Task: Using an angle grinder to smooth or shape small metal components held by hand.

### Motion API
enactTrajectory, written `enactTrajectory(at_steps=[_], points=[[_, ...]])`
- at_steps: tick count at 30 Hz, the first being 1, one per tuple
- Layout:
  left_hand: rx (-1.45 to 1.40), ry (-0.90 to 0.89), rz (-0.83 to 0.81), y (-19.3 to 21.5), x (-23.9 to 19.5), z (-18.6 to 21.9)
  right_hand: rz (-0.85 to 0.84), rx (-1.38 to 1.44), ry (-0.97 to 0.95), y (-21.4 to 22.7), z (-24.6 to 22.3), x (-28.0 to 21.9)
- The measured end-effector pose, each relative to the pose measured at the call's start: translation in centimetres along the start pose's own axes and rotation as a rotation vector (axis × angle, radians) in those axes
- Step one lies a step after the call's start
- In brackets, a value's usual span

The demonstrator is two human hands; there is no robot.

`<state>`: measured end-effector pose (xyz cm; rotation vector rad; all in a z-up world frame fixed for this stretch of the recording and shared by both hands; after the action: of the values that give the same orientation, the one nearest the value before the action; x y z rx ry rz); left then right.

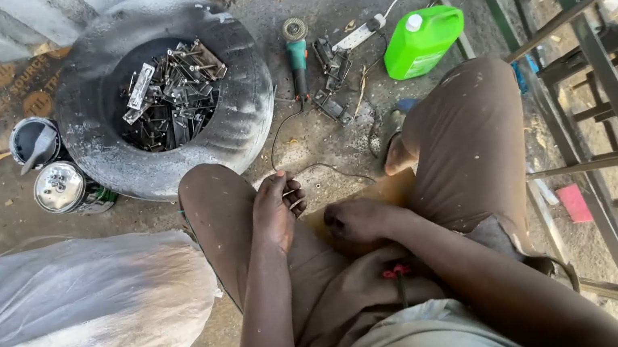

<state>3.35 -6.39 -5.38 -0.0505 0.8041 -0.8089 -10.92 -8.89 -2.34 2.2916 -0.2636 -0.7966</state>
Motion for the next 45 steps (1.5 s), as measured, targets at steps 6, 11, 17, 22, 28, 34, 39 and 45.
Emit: enactTrajectory(at_steps=[6, 11, 17, 22, 28, 34, 39, 45], points=[[0.143, 0.079, 0.085, 0.7, 1.4, 0.3, 0.114, 0.113, -0.065, 3.4, 2.7, 8.5], [0.415, 0.073, 0.130, -1.6, 10.1, 2.5, 0.248, 0.226, -0.331, 2.7, 13.2, 18.1], [0.568, 0.001, 0.001, -9.2, 21.8, 5.0, 0.113, 0.246, -0.725, -6.3, 31.8, 24.4], [0.743, 0.062, 0.107, -12.7, 18.2, 11.0, 0.207, -0.047, -0.714, 0.7, 30.0, 24.9], [0.752, 0.115, 0.108, -10.8, 17.6, 11.5, 0.158, -0.043, -0.844, -1.0, 32.6, 28.9], [0.787, 0.082, 0.078, -10.5, 18.1, 12.7, 0.437, 0.380, -0.761, -0.8, 35.2, 27.7], [0.833, 0.073, 0.084, -10.3, 18.8, 12.8, 0.393, 1.665, -0.745, 10.0, 17.4, 23.2], [0.869, -0.033, 0.066, -11.0, 17.9, 14.8, 0.240, 1.776, 0.002, 13.7, 11.1, 26.6]])
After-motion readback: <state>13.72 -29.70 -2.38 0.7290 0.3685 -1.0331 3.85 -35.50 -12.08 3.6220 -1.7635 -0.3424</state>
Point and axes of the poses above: each hand's wrist, its own x-axis towards the middle knuckle, its own y-axis out of the back of the hand, z = x × y, the point moved 9 cm from there along x, towards the middle knuckle, and after that the axes turned 4 degrees about z, right-handed, at the moved point
